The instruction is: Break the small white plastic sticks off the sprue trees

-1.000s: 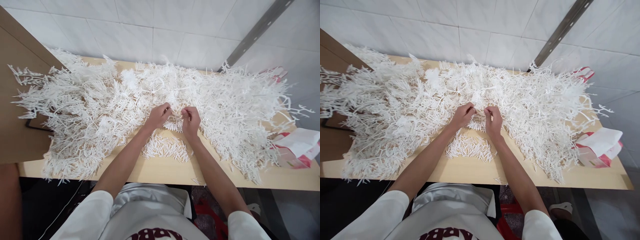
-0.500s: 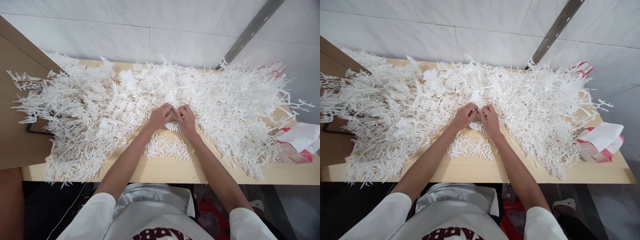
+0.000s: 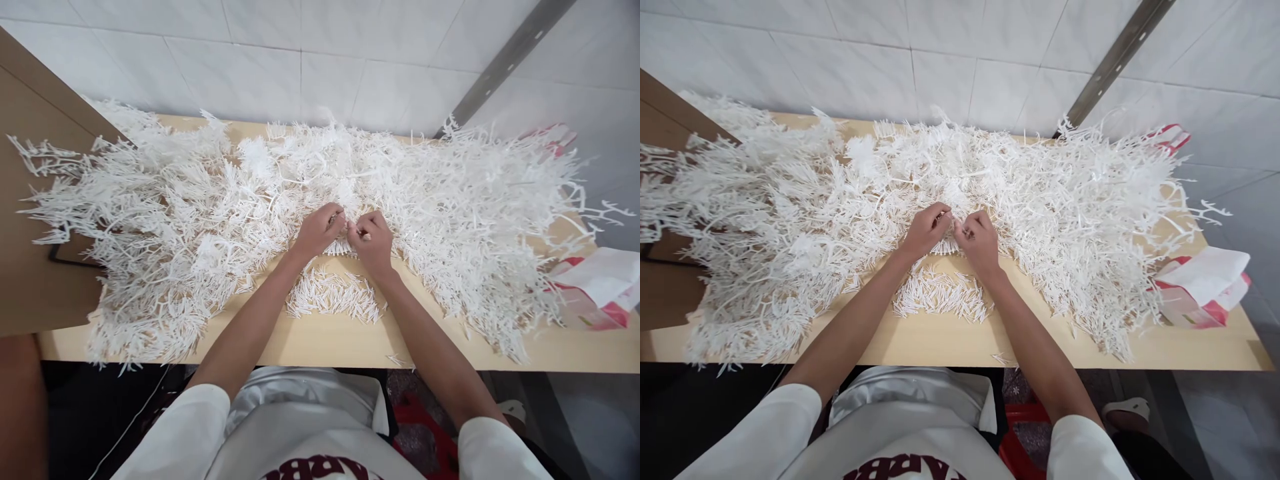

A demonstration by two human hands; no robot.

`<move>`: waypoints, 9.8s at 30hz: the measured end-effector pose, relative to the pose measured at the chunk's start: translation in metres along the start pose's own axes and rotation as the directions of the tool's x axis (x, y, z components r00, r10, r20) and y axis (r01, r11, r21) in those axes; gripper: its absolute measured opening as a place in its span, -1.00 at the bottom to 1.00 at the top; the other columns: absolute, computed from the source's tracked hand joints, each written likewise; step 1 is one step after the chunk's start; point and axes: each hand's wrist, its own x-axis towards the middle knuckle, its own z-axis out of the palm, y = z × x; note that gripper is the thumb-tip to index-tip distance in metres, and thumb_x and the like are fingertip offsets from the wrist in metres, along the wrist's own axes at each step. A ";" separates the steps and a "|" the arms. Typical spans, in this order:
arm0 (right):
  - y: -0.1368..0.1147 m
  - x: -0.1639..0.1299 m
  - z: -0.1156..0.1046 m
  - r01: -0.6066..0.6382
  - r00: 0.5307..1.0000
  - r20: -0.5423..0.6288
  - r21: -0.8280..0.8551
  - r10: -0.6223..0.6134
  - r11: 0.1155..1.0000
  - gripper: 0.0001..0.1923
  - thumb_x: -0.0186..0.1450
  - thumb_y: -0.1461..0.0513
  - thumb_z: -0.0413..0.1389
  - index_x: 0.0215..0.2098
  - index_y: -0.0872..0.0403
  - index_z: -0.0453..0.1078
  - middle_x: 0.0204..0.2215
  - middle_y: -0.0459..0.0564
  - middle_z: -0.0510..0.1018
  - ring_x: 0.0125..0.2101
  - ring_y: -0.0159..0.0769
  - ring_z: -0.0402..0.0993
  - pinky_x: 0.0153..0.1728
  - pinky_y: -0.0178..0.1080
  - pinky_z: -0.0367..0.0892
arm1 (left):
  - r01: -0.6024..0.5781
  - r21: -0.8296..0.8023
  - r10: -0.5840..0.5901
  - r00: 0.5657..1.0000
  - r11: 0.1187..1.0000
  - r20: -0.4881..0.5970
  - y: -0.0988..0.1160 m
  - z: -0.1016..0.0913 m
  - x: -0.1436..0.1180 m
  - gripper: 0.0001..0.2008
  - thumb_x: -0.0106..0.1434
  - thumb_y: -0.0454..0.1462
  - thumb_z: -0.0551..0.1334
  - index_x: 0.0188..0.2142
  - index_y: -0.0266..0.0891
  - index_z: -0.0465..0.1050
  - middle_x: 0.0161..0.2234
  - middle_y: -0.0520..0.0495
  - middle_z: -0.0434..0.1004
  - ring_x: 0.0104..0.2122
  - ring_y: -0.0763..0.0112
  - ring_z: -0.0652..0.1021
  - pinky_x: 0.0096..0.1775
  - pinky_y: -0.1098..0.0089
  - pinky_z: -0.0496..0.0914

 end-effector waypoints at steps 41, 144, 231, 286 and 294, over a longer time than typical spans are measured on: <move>0.004 0.006 -0.003 -0.288 0.952 0.178 0.248 0.249 0.925 -0.70 0.32 -0.04 0.08 -0.24 0.00 0.42 -0.33 -0.08 0.50 -0.35 -0.37 0.43 -0.32 -0.25 0.36 | -0.108 -0.066 0.110 0.994 0.992 0.027 -0.006 0.003 0.002 -0.67 0.35 0.00 0.09 -0.30 -0.19 0.41 -0.29 -0.04 0.46 -0.33 0.49 0.44 -0.33 0.44 0.33; -0.009 -0.005 -0.002 0.046 0.946 0.319 0.035 -0.055 0.998 -0.71 0.34 0.17 -0.06 -0.55 0.00 0.14 -0.56 -0.10 0.36 -0.51 -0.34 0.28 -0.44 -0.23 0.19 | 0.034 -0.165 -0.043 0.998 0.986 -0.047 -0.015 0.003 0.007 -0.58 0.28 0.07 0.15 -0.47 -0.22 0.38 -0.50 0.02 0.42 -0.46 0.47 0.39 -0.34 0.39 0.28; 0.004 0.006 -0.014 0.061 0.997 -0.047 0.002 -0.061 0.998 -0.78 0.36 0.08 0.06 -0.16 -0.03 0.46 -0.15 0.08 0.50 -0.09 -0.19 0.45 -0.20 -0.10 0.46 | 0.186 -0.329 -0.177 0.982 0.926 0.059 0.000 -0.002 0.002 -0.54 0.31 0.10 0.08 -0.37 -0.24 0.42 -0.54 0.03 0.50 -0.54 0.56 0.43 -0.42 0.46 0.30; 0.003 0.001 -0.008 -0.231 0.970 0.123 0.195 0.210 0.953 -0.73 0.35 -0.02 0.04 -0.12 -0.06 0.38 -0.26 -0.09 0.57 -0.33 -0.36 0.53 -0.27 -0.24 0.42 | -0.180 -0.059 0.170 0.975 0.982 -0.145 0.001 0.014 -0.004 -0.80 0.31 -0.11 0.19 -0.27 -0.18 0.46 -0.23 -0.08 0.40 -0.28 0.46 0.47 -0.30 0.41 0.41; 0.001 -0.005 -0.007 -0.184 0.976 0.123 0.014 0.181 0.983 -0.78 0.41 0.03 -0.07 -0.20 -0.04 0.28 -0.46 -0.15 0.48 -0.53 -0.40 0.36 -0.47 -0.30 0.22 | -0.142 0.109 0.152 0.985 0.984 -0.084 0.009 0.017 -0.009 -0.81 0.33 -0.15 0.12 -0.33 -0.19 0.40 -0.23 -0.06 0.41 -0.39 0.49 0.41 -0.38 0.43 0.33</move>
